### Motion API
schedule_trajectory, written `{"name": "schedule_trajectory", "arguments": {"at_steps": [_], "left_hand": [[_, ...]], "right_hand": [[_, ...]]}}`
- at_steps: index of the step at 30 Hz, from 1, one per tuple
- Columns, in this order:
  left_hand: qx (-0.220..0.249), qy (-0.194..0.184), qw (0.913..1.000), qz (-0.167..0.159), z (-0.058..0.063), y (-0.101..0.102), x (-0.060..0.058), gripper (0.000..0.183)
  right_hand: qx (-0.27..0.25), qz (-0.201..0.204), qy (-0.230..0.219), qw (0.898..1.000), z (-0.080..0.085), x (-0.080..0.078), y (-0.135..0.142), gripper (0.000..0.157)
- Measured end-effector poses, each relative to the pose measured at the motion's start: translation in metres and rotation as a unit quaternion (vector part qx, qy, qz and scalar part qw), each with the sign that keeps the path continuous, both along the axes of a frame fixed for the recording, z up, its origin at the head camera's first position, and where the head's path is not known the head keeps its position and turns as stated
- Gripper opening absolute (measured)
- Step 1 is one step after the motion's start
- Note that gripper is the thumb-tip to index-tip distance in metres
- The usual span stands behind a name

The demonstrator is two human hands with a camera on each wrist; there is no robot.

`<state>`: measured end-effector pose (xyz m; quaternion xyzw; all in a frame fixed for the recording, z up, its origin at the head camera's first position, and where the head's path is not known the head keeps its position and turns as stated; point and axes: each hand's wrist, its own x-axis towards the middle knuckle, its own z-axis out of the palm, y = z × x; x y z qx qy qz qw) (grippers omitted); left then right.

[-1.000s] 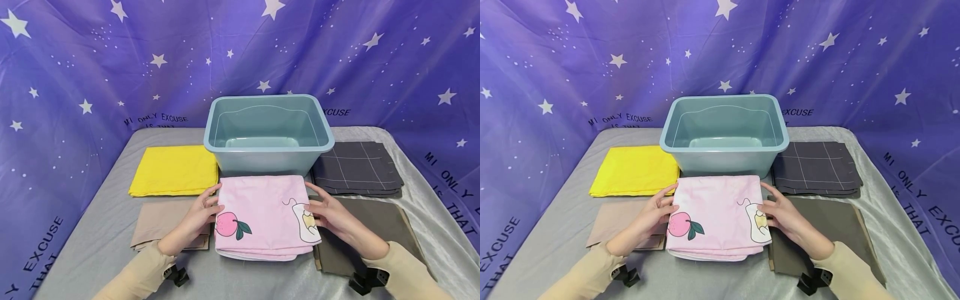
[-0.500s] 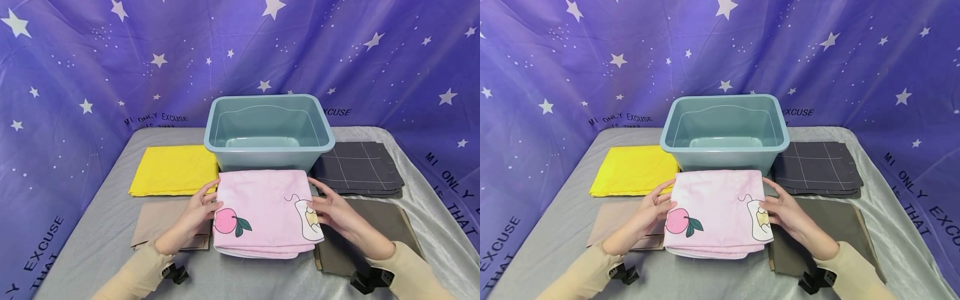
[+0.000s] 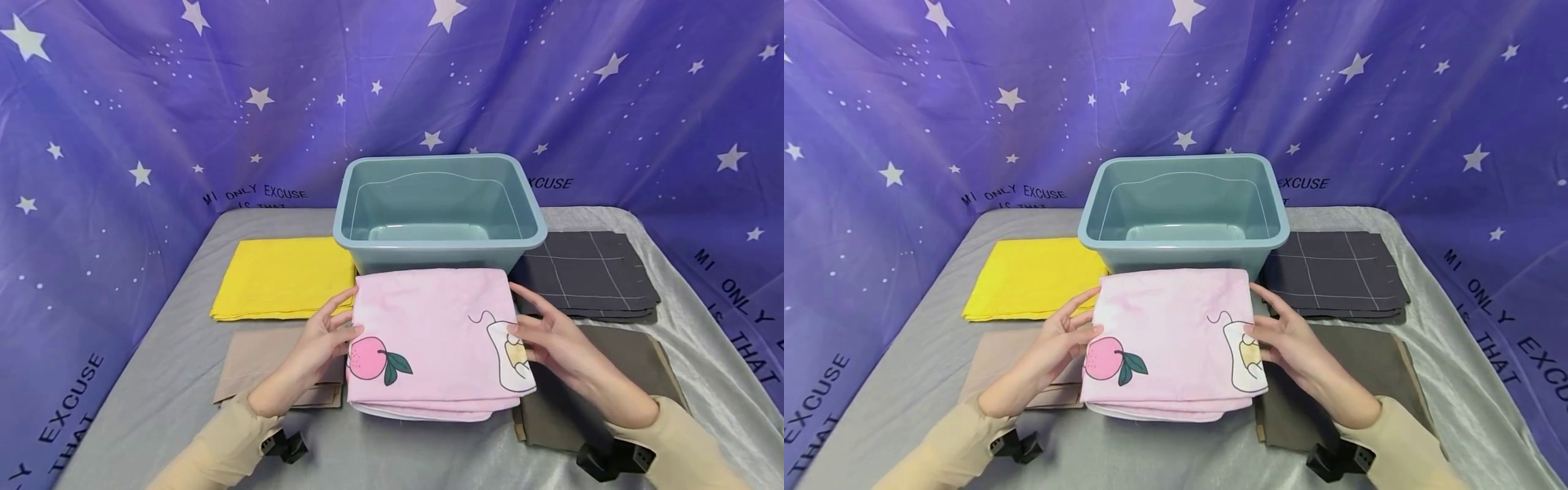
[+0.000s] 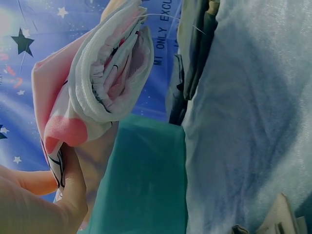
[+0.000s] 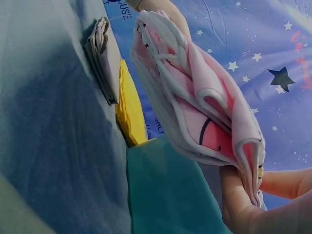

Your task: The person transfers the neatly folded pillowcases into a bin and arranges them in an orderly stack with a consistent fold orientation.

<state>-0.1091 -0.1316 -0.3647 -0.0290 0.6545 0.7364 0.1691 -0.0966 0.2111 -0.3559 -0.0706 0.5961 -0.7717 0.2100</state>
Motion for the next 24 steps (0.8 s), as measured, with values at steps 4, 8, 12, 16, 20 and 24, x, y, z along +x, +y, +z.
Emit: {"name": "schedule_trajectory", "arguments": {"at_steps": [4,8,12,16,20,24], "left_hand": [[0.009,-0.003,1.0000,0.001,0.004,0.000,0.001,0.064],[0.013,-0.002,0.9999,0.005,0.009,-0.001,0.003,0.064],[0.007,0.006,0.9999,0.009,0.013,0.000,0.003,0.064],[0.006,0.019,0.9997,0.010,0.017,-0.001,0.004,0.065],[0.016,0.028,0.9995,0.008,0.023,-0.001,0.004,0.065],[0.021,0.033,0.9992,0.006,0.030,-0.001,0.005,0.065]], "right_hand": [[-0.004,-0.001,0.006,1.000,0.002,0.001,0.000,0.069],[-0.001,-0.007,0.009,1.000,0.006,0.001,0.000,0.069],[-0.001,-0.014,0.014,1.000,0.012,0.001,0.000,0.068],[0.002,-0.015,0.027,1.000,0.018,0.002,0.000,0.068],[0.008,-0.019,0.035,0.999,0.026,0.003,-0.001,0.069],[0.015,-0.023,0.043,0.999,0.032,0.004,0.000,0.069]]}}
